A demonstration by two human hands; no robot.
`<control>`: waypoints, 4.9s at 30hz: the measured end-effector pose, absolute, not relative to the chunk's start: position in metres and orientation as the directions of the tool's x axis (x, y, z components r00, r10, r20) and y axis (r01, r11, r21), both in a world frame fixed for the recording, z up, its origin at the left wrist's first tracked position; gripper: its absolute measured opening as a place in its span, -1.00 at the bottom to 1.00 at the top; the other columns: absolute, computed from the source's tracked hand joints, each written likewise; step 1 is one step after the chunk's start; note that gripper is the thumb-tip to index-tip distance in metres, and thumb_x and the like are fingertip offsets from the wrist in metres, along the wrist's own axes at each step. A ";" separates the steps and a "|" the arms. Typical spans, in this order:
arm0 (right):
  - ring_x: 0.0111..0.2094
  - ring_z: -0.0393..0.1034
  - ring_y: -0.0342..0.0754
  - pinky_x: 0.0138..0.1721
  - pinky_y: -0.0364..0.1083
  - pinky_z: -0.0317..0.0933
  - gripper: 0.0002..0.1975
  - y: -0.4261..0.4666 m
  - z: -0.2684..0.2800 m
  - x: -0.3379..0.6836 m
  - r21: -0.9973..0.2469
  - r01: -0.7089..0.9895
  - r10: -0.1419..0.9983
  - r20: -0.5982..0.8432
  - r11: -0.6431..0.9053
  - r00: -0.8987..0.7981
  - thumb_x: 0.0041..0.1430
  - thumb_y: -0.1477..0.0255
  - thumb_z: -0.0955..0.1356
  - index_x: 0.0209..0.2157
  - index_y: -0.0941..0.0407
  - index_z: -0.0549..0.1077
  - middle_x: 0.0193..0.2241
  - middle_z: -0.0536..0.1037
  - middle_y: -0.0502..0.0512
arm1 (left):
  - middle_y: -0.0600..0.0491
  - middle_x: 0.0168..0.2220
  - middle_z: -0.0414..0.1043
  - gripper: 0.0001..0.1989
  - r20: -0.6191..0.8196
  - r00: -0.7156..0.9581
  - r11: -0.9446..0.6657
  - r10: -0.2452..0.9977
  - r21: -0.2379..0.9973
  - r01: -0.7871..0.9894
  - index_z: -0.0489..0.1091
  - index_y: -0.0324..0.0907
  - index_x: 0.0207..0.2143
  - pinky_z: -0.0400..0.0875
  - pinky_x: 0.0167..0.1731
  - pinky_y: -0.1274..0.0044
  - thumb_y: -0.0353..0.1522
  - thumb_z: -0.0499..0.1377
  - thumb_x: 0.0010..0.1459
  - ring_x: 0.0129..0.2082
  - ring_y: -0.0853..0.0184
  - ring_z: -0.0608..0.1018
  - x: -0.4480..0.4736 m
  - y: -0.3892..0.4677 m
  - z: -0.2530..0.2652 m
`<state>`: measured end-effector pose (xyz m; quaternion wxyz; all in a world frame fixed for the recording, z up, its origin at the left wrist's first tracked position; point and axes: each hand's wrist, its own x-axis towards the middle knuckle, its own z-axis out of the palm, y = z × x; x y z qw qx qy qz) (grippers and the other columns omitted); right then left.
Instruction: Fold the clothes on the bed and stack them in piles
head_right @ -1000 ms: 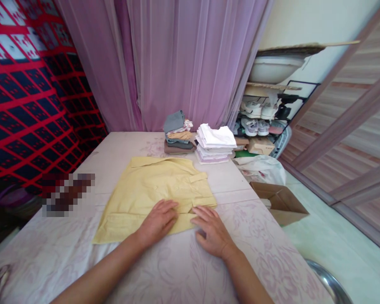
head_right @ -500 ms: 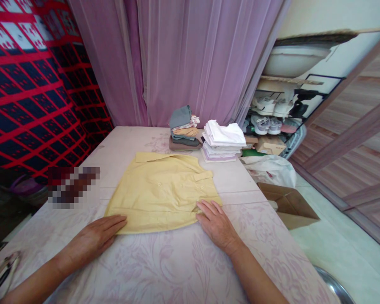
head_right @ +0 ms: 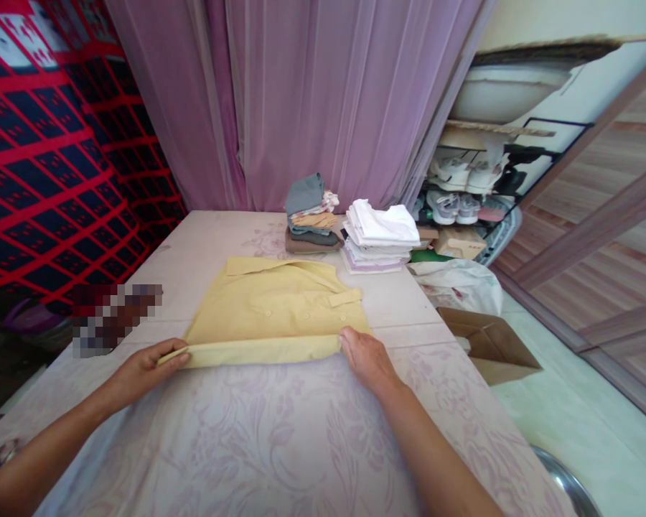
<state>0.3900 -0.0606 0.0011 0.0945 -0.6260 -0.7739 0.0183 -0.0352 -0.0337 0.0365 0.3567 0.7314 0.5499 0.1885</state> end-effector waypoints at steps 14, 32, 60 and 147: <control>-0.28 0.47 -0.04 -0.40 -0.14 0.10 -0.72 0.011 0.019 0.375 0.067 0.994 0.996 -0.031 0.084 -0.082 0.32 0.28 0.13 -0.21 0.08 0.39 -0.27 0.58 0.12 | 0.06 -0.33 0.52 -0.60 -0.022 -0.068 0.071 0.997 0.267 0.961 0.32 -0.06 -0.08 0.28 -0.42 0.55 -0.06 -0.07 0.19 -0.35 0.24 0.54 -0.005 0.030 0.020; -0.40 0.44 -0.08 -0.42 -0.16 0.14 -0.53 0.013 0.017 0.437 -0.292 0.943 0.976 0.092 -0.162 0.196 0.32 0.20 0.05 -0.27 0.05 0.51 -0.44 0.59 0.04 | -0.07 -0.29 0.56 -0.49 -0.068 -0.056 0.057 0.996 0.014 0.998 0.26 -0.06 0.08 0.36 -0.38 0.43 -0.03 -0.13 0.22 -0.30 0.08 0.58 0.000 0.038 0.019; 0.27 -0.02 0.09 0.23 0.25 -0.20 -0.38 -0.026 -0.018 0.354 -0.173 0.859 0.877 0.097 0.481 -0.471 0.18 0.17 0.26 0.23 0.09 0.16 0.26 0.13 0.22 | -0.14 0.32 -0.08 -0.22 -0.036 0.487 -0.482 0.872 0.103 0.870 0.00 -0.09 0.29 -0.11 0.20 0.09 0.10 -0.05 0.13 0.30 0.02 0.03 0.026 0.013 -0.013; -0.25 0.36 -0.10 -0.28 -0.18 0.08 -0.77 0.051 0.052 0.412 -0.210 0.947 0.970 0.038 0.244 -0.241 0.06 0.50 0.28 -0.20 0.07 0.43 -0.26 0.52 0.02 | 0.15 -0.37 0.48 -0.73 -0.073 0.458 -0.403 0.886 0.366 0.839 0.39 -0.11 -0.33 0.31 -0.31 0.58 -0.22 -0.01 -0.01 -0.33 0.32 0.49 -0.010 0.117 0.072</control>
